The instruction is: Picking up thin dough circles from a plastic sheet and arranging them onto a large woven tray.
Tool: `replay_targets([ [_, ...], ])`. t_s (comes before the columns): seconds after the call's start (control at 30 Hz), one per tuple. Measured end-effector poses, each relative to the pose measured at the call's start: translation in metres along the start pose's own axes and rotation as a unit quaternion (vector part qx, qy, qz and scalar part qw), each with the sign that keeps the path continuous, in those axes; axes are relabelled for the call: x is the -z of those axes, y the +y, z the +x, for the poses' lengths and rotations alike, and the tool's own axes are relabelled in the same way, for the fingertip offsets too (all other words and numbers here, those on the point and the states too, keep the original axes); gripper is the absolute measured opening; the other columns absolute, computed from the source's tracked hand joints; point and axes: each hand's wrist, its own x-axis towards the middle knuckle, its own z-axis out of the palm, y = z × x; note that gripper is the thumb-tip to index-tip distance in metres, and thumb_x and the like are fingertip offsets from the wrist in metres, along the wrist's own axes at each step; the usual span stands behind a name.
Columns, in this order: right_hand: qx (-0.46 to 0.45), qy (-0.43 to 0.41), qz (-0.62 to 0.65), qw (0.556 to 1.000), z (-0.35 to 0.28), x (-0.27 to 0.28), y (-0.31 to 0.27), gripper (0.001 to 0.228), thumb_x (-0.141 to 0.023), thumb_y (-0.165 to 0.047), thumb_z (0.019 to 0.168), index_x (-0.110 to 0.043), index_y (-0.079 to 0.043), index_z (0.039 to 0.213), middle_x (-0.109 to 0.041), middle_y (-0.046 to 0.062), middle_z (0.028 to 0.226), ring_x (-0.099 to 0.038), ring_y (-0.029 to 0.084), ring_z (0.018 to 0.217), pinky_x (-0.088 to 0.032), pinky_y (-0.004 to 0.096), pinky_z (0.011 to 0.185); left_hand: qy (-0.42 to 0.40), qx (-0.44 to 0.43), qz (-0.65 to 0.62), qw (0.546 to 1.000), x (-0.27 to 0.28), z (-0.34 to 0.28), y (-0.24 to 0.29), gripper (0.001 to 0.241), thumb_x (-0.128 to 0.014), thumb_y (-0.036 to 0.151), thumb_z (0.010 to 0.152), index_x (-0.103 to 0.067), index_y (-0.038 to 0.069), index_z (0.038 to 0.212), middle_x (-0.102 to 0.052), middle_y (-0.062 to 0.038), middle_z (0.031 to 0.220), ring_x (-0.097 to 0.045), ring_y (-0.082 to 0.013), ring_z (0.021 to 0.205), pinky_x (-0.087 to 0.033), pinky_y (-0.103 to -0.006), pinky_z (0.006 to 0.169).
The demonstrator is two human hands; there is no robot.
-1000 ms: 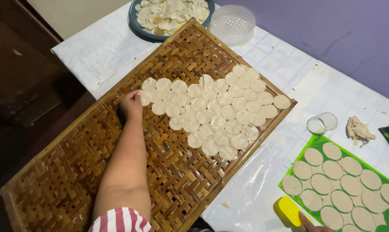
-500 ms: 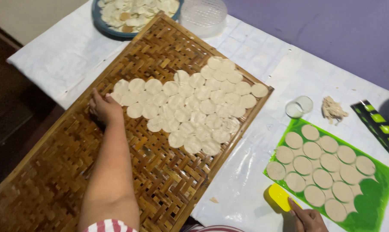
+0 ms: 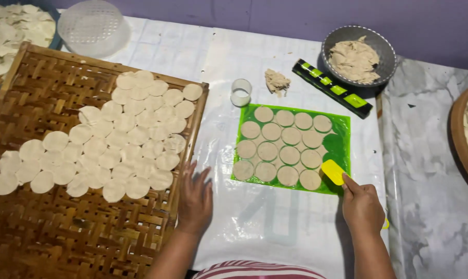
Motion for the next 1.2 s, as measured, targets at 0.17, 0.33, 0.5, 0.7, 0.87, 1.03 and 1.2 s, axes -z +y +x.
replay_targets([
  [0.17,0.024,0.044,-0.078,0.996,0.024,-0.005,0.027,0.029,-0.069,-0.036,0.095,-0.076,-0.043,0.123,-0.066,0.008,0.102,-0.068,0.029,0.092,-0.053,0.046,0.078,-0.052,-0.025,-0.043,0.997,-0.046,-0.035,0.001,0.039,-0.062,0.011,0.094,-0.062,0.008,0.133,-0.044,-0.021,0.151,-0.032,-0.0445,0.15,-0.038,-0.0529,0.116],
  [0.33,0.083,0.084,-0.163,0.98,0.049,-0.015,0.015,0.026,-0.069,-0.034,0.095,-0.078,-0.042,0.117,-0.063,0.007,0.096,-0.067,0.026,0.092,-0.049,0.045,0.079,-0.068,0.002,-0.029,0.997,-0.05,-0.034,0.001,0.042,-0.063,0.011,0.093,-0.061,0.006,0.134,-0.042,-0.024,0.153,-0.028,-0.0458,0.15,-0.038,-0.0527,0.114],
  [0.5,0.147,0.074,-0.094,0.982,0.06,-0.023,-0.003,0.033,-0.071,-0.023,0.093,-0.078,-0.038,0.121,-0.062,0.006,0.095,-0.067,0.025,0.092,-0.049,0.043,0.079,-0.051,0.023,-0.01,0.998,-0.052,-0.033,0.003,0.042,-0.064,0.017,0.094,-0.06,0.005,0.134,-0.041,-0.023,0.155,-0.026,-0.0451,0.152,-0.037,-0.0521,0.114],
  [0.7,0.061,-0.087,0.28,0.954,0.106,-0.073,0.039,0.029,-0.072,-0.026,0.093,-0.075,-0.032,0.122,-0.076,0.014,0.107,-0.073,0.028,0.098,-0.053,0.037,0.088,-0.037,0.022,-0.012,0.999,-0.055,-0.035,0.0,0.043,-0.065,0.021,0.094,-0.06,0.006,0.133,-0.043,-0.021,0.154,-0.028,-0.0421,0.153,-0.039,-0.0509,0.115],
  [0.87,-0.006,-0.067,0.29,0.955,0.11,-0.024,0.008,0.029,-0.069,-0.028,0.097,-0.075,-0.033,0.125,-0.076,0.017,0.112,-0.068,0.036,0.101,-0.053,0.041,0.088,-0.04,0.029,-0.001,0.999,-0.054,-0.034,0.003,0.043,-0.067,0.022,0.092,-0.062,0.007,0.132,-0.044,-0.02,0.154,-0.029,-0.04,0.152,-0.04,-0.0495,0.113],
  [1.03,0.071,0.111,-0.028,0.991,0.13,-0.038,0.015,0.028,-0.071,-0.028,0.094,-0.079,-0.032,0.121,-0.068,0.011,0.102,-0.068,0.029,0.096,-0.05,0.048,0.08,-0.038,0.032,0.013,0.999,-0.055,-0.035,0.003,0.043,-0.067,0.022,0.092,-0.062,0.007,0.131,-0.044,-0.019,0.155,-0.03,-0.0386,0.152,-0.04,-0.0482,0.113],
  [1.2,0.129,0.083,-0.041,0.987,0.114,-0.035,-0.008,0.031,-0.071,-0.026,0.091,-0.079,-0.038,0.119,-0.064,0.009,0.102,-0.067,0.027,0.095,-0.051,0.047,0.08,-0.037,0.037,-0.003,0.999,-0.054,-0.032,0.004,0.043,-0.067,0.023,0.091,-0.063,0.007,0.131,-0.046,-0.018,0.153,-0.031,-0.0378,0.152,-0.041,-0.0468,0.112],
])
